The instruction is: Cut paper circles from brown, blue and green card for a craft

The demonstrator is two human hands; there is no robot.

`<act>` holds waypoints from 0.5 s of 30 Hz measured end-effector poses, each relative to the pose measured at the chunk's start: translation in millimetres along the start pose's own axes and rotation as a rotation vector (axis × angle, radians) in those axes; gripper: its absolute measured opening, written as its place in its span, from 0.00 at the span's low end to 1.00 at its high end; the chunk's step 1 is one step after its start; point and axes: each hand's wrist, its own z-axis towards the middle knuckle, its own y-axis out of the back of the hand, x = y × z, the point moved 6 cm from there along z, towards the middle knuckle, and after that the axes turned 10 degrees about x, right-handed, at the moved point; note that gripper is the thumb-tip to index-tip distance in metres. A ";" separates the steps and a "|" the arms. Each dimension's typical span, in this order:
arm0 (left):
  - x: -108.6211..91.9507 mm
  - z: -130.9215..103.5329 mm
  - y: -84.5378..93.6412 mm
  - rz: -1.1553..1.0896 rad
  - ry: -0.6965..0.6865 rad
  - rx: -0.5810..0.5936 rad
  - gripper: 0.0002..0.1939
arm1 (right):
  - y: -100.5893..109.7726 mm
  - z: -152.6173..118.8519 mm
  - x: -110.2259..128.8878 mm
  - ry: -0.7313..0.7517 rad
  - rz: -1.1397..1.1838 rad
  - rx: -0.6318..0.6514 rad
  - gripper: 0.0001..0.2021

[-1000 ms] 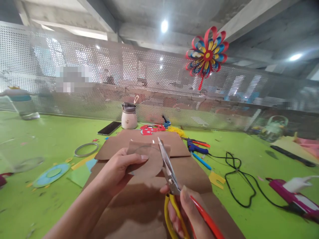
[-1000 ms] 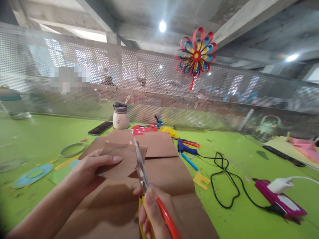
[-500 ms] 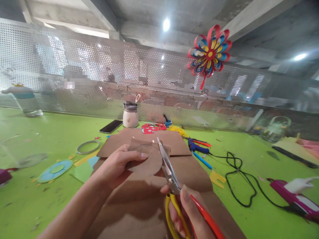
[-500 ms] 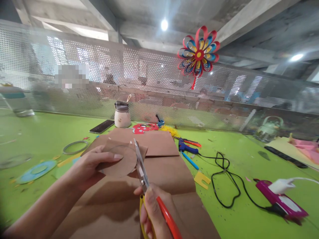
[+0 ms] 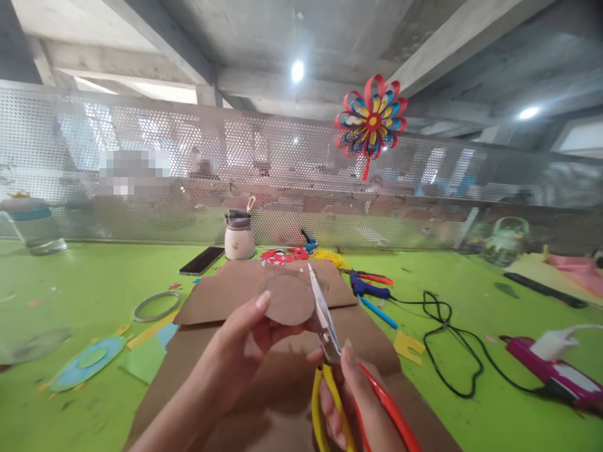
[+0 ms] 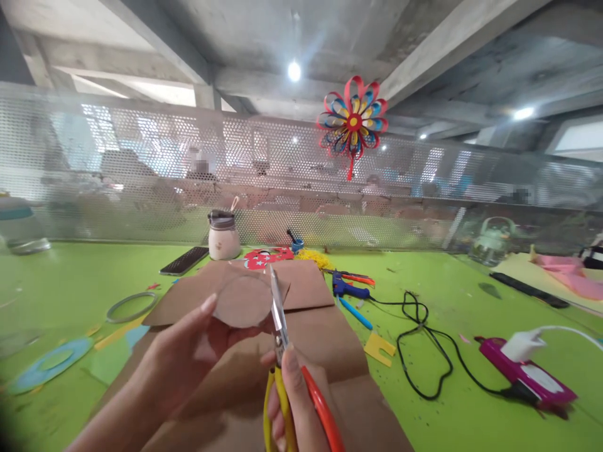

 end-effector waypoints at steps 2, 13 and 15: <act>6.7 -1.0 -0.2 0.050 -0.025 -0.098 0.17 | -0.1 0.0 1.3 0.026 -0.040 -0.031 0.32; 11.6 -5.8 12.6 0.187 -0.058 -0.259 0.10 | -11.0 -4.1 1.5 0.063 -0.259 0.031 0.30; 9.7 -5.7 10.4 0.182 -0.066 -0.239 0.09 | -10.3 -4.8 2.2 0.063 -0.264 0.037 0.30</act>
